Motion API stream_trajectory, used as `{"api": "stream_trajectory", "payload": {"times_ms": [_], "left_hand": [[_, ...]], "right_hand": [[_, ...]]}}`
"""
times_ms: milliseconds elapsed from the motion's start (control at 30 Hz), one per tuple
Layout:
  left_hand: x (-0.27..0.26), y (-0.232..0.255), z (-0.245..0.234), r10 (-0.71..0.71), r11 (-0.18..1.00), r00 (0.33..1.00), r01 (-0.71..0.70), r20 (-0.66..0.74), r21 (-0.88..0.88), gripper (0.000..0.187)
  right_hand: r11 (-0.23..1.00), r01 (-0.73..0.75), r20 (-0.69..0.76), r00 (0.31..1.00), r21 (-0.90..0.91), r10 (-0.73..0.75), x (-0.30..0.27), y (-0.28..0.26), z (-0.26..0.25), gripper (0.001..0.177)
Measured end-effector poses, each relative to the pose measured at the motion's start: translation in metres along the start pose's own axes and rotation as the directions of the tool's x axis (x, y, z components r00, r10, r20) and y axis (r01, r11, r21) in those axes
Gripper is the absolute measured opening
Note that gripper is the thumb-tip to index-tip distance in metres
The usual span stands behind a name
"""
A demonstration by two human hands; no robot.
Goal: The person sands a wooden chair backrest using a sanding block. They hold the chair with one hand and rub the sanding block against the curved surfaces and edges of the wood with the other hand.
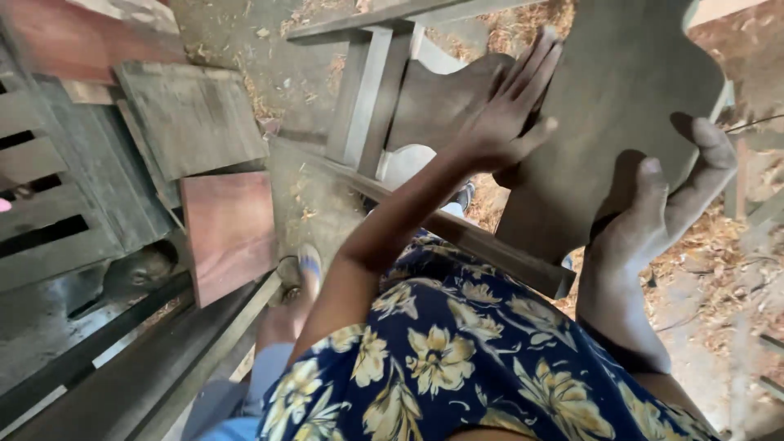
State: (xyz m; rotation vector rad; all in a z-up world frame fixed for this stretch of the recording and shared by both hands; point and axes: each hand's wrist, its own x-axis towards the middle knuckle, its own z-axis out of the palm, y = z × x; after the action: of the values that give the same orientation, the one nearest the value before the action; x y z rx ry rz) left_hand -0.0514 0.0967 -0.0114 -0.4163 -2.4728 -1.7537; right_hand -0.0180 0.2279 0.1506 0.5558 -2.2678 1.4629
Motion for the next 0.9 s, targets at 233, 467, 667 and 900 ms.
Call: {"api": "stream_trajectory", "payload": {"times_ms": [233,467,667,900], "left_hand": [[-0.066,0.001,0.015,0.005,0.997,0.995,-0.013,0.1,0.077,0.09],[-0.007,-0.004,0.036,0.022,0.994,0.999,-0.018,-0.032,0.109,0.09],[-0.05,0.014,0.037,-0.09,0.977,0.994,0.075,0.066,0.2,0.096],[-0.035,0.019,0.039,-0.044,0.981,0.999,0.049,-0.031,0.186,0.09]], "right_hand": [[0.982,-0.18,-0.087,0.981,-0.05,0.175,0.006,0.007,-0.006,0.029],[0.979,-0.202,-0.084,0.976,-0.024,0.2,0.011,-0.004,-0.004,0.033],[0.98,-0.199,-0.093,0.975,0.026,0.2,0.01,0.016,-0.017,0.033],[0.959,-0.283,-0.127,0.952,-0.008,0.28,0.005,0.023,-0.028,0.04]]}}
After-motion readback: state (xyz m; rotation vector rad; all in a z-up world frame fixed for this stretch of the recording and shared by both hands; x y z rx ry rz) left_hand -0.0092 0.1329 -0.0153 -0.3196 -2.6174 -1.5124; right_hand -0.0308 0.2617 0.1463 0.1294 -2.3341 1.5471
